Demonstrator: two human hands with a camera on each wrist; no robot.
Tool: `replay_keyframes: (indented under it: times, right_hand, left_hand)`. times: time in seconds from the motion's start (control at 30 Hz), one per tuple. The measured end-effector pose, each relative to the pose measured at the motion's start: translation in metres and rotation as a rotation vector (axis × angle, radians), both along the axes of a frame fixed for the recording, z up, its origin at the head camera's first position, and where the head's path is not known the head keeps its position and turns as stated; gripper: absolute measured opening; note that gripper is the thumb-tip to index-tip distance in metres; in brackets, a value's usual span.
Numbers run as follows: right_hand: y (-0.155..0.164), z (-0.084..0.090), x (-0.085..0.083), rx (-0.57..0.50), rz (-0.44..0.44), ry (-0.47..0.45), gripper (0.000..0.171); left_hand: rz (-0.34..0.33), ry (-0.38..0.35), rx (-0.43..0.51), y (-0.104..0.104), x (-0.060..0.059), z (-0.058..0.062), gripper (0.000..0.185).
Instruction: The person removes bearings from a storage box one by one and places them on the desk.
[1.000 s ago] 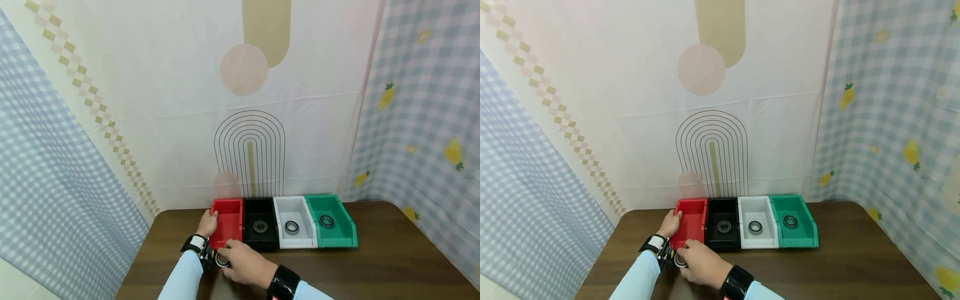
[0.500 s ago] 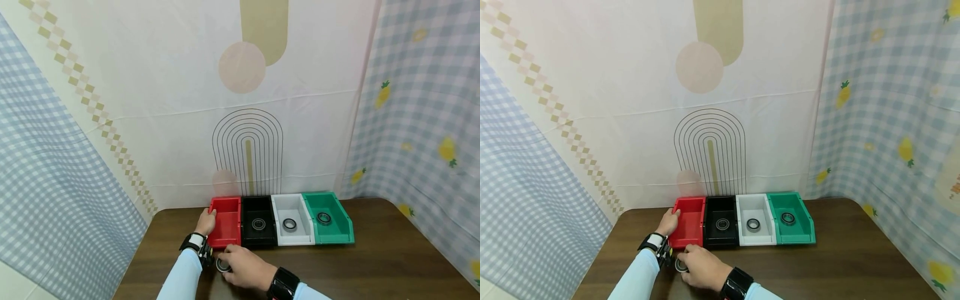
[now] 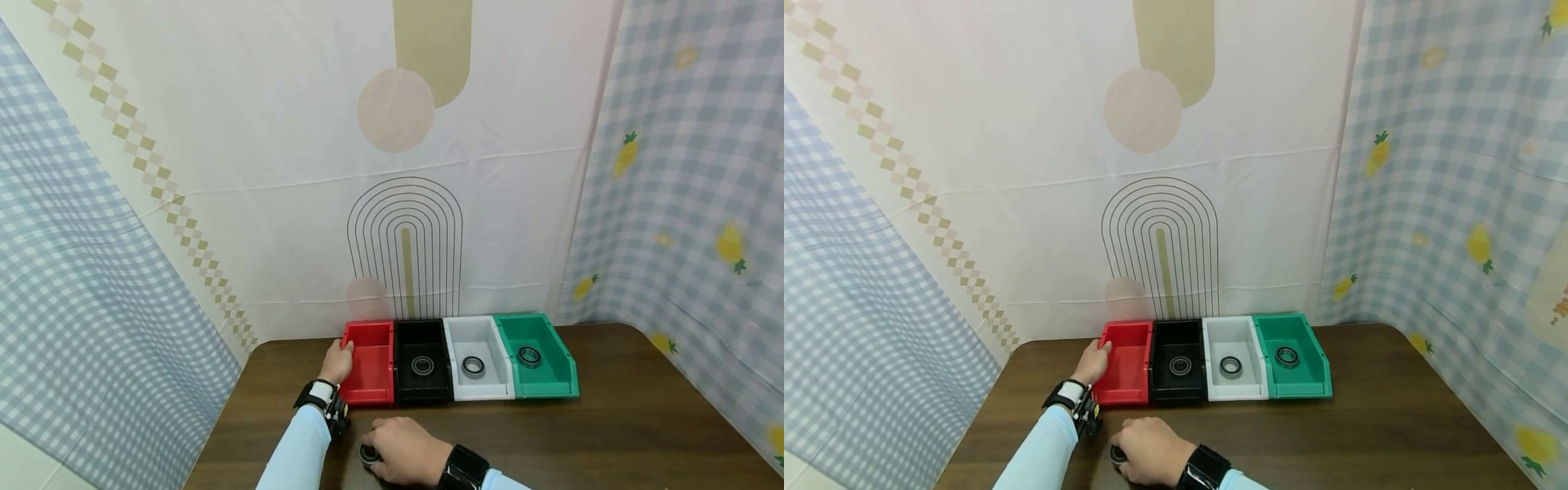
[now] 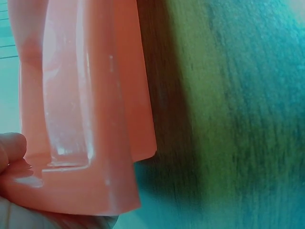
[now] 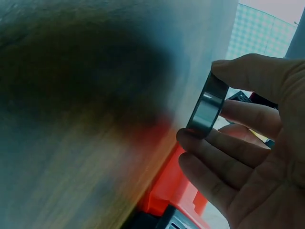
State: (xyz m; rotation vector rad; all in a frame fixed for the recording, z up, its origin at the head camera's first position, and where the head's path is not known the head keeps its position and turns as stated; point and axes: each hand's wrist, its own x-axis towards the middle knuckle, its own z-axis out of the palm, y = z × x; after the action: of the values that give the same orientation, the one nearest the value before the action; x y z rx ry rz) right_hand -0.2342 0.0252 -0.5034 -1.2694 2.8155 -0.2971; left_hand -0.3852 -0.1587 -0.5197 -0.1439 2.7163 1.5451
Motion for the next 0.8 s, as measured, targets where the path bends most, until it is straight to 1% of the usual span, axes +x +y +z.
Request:
replay_keyframes:
  times: [0.1,0.23,0.33,0.57,0.67,0.8]
  right_hand:
    - [0.000,-0.004,0.001,0.002,0.002,0.006,0.023]
    - [0.000,-0.007,0.002,0.005,0.007,-0.010,0.021]
    - [0.000,-0.008,0.002,0.015,0.016,-0.008,0.020]
    - [-0.004,-0.015,0.002,0.030,0.064,0.026,0.026]
    - [-0.006,-0.017,0.001,0.031,0.076,0.009,0.031]
    - [-0.009,-0.016,0.001,0.030,0.063,-0.016,0.034]
  left_hand:
    - [-0.005,-0.004,0.006,0.000,0.000,0.001,0.039]
    - [-0.004,-0.005,-0.005,0.000,0.000,0.001,0.038]
    - [0.005,-0.001,-0.010,0.000,0.000,0.001,0.038]
    - [0.013,0.003,-0.012,0.001,-0.002,-0.001,0.036]
    - [0.015,-0.002,-0.015,0.000,-0.004,-0.003,0.037]
    - [0.013,-0.006,-0.008,0.000,-0.005,-0.003,0.039]
